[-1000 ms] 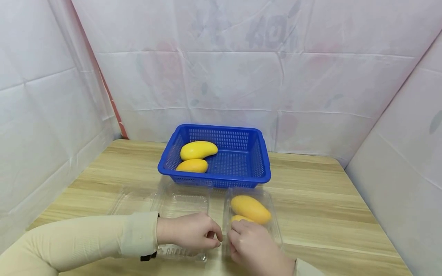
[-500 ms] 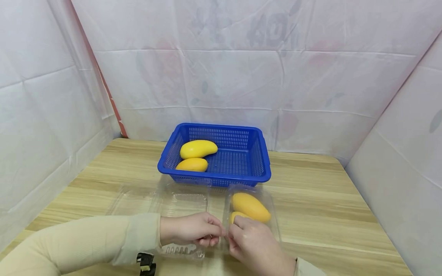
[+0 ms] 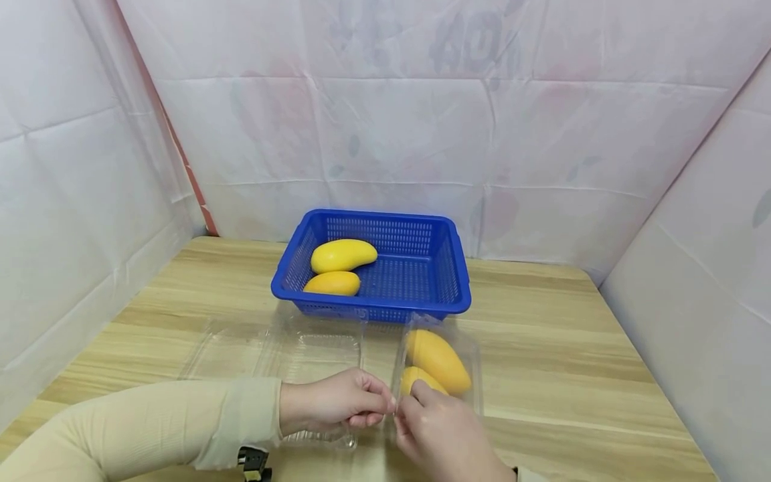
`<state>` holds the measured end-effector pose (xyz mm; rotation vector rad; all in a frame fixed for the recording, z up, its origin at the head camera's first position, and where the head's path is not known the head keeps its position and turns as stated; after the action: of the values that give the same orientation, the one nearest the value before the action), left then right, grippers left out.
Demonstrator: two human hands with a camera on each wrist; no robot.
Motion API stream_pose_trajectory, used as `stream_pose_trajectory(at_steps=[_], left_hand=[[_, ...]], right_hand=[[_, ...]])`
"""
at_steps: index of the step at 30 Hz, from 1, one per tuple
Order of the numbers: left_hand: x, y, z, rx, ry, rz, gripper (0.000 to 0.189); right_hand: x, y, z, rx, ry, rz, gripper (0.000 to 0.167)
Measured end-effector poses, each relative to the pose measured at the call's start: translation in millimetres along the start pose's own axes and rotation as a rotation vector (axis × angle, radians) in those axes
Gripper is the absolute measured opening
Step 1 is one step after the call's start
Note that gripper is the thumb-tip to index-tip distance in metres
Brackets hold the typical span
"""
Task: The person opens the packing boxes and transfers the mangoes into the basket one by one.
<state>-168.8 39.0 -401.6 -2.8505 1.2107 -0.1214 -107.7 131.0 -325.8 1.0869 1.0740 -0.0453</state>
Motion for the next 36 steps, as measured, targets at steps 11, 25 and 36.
stream_pose_trajectory(at_steps=[11, 25, 36], left_hand=[[-0.6, -1.7, 0.8, 0.065, 0.006, -0.007, 0.027], [1.9, -6.8, 1.8, 0.093, 0.028, -0.094, 0.014], [5.6, -12.6, 3.6, 0.146, 0.047, -0.132, 0.014]], right_hand=[[2.8, 1.6, -5.3, -0.001, -0.114, 0.009, 0.046], [8.1, 4.2, -9.7, -0.15, -0.097, 0.002, 0.037], [13.8, 4.9, -10.9, -0.215, -0.123, 0.004, 0.035]])
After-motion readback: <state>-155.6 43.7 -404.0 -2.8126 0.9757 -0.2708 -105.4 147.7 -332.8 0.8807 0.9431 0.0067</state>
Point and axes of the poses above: each hand's wrist, its own x-axis away from the middle knuckle, its own y-axis out of the back of the hand, z = x × y, the point moved 7 cm from there along -x, towards the middle knuckle, and after that the axes turned 12 degrees about -y, right-handed, at the moved point
